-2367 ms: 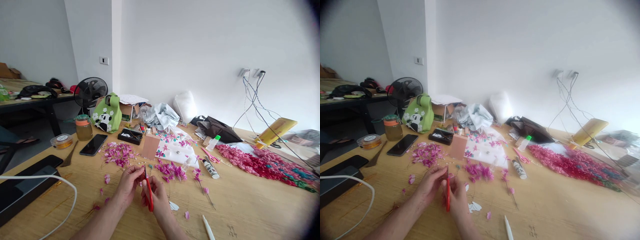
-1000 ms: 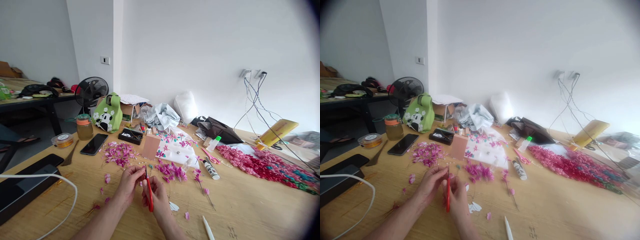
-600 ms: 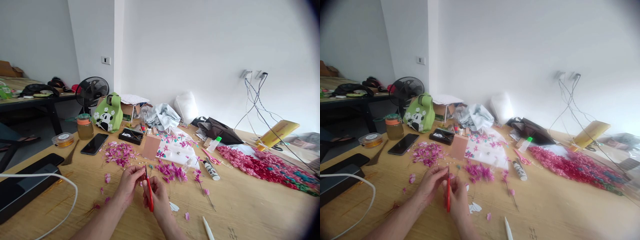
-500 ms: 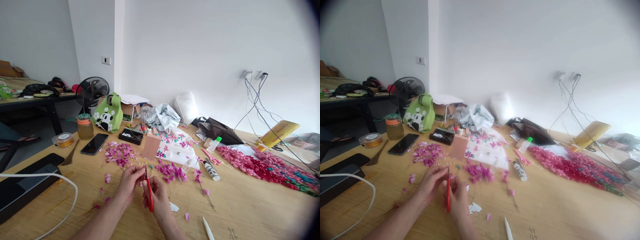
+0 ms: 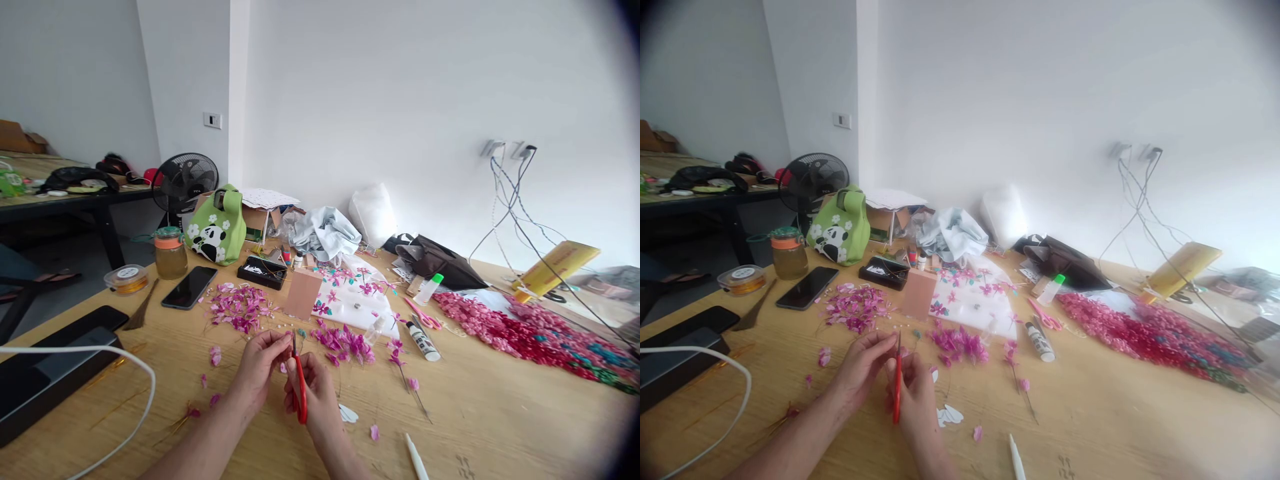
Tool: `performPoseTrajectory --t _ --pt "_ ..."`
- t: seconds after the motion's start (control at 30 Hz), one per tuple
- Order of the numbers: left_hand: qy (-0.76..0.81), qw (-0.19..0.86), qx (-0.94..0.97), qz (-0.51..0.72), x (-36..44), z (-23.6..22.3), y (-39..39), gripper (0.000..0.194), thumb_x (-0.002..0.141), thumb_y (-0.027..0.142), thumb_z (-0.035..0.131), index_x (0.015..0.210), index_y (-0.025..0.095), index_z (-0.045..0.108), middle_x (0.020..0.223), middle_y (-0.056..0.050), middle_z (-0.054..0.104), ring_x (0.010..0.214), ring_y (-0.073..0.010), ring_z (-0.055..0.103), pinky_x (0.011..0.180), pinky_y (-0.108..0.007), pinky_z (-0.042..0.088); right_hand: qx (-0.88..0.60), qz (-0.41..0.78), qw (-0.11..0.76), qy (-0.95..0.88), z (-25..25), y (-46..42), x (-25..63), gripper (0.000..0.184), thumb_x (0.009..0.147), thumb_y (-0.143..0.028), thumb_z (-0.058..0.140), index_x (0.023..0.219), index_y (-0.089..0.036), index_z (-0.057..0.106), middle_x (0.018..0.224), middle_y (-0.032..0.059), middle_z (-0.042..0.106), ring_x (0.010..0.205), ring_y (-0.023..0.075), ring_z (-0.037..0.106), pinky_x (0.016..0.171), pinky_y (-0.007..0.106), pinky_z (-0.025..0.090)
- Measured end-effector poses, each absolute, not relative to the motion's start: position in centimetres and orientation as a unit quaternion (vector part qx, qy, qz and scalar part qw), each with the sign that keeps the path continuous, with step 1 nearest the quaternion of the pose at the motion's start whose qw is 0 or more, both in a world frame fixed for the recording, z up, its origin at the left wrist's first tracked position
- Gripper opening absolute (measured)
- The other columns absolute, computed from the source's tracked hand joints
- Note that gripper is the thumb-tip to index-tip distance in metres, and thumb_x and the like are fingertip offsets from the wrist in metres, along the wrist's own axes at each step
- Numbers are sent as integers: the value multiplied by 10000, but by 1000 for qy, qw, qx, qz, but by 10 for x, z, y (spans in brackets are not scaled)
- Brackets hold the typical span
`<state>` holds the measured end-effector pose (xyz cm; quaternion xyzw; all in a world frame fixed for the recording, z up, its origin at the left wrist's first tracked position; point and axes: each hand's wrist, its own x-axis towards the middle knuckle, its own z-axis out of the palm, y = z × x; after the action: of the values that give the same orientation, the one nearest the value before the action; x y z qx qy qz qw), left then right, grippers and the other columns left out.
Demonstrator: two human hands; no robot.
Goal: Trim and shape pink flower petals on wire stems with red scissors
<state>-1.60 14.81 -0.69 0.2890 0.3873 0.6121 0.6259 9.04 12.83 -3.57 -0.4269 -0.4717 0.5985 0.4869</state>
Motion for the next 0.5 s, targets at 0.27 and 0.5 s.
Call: performPoseTrajectory --t 0.27,0.5 --pt "389 619 296 614 -16 -8 149 236 596 309 791 557 145 626 541 16 585 546 -105 511 550 -214 384 -424 593 483 -485 -32 127 91 503 750 -640 638 733 -189 416 488 -91 426 354 59 435 351 156 353" --pt "389 624 301 607 -16 -8 148 228 607 313 786 557 149 635 529 19 580 545 -105 512 555 -215 388 -443 582 467 -497 -35 129 93 516 745 -656 628 736 -190 406 510 -71 475 363 64 448 347 160 351"
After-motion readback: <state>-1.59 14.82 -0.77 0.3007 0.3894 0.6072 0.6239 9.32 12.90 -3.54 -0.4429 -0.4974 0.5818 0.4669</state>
